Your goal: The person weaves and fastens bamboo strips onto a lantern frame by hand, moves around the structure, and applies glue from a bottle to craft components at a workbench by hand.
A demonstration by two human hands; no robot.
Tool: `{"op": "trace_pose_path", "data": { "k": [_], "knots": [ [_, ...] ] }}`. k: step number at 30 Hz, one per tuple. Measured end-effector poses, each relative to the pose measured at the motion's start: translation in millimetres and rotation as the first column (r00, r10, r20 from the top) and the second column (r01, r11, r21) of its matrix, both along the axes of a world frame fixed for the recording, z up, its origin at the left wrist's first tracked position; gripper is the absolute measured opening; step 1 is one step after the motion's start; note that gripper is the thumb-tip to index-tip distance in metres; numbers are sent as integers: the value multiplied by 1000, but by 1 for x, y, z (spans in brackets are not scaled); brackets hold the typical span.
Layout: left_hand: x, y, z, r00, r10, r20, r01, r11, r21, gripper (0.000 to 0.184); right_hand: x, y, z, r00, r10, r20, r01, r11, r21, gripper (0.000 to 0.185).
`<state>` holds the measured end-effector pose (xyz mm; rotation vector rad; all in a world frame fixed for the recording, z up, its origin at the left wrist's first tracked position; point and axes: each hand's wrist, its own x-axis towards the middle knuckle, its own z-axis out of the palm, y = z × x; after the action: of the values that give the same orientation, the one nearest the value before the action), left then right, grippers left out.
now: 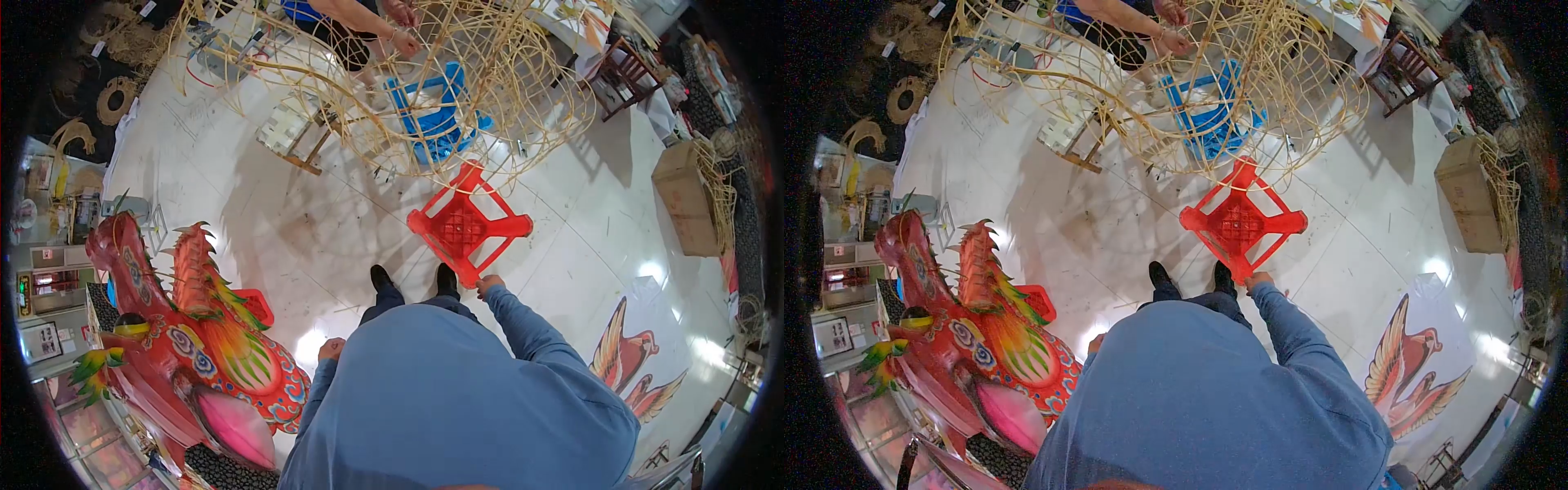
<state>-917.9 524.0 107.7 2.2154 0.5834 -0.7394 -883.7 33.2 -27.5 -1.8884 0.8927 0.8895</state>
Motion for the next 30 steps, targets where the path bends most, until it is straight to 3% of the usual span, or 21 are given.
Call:
{"op": "trace_pose_path", "data": {
  "k": [15,18,30],
  "knots": [
    [4,-2,3,999,-32,35,34,998,-44,27,6,-1,7,999,-50,-5,50,999,-12,25],
    [4,-4,7,999,-28,37,31,996,-89,27,4,-3,-3,999,41,14,-40,998,-46,26],
    [-1,-3,-4,991,-70,110,77,996,-55,29,-5,-8,-18,997,73,12,-73,997,-26,28]
  ]
}}
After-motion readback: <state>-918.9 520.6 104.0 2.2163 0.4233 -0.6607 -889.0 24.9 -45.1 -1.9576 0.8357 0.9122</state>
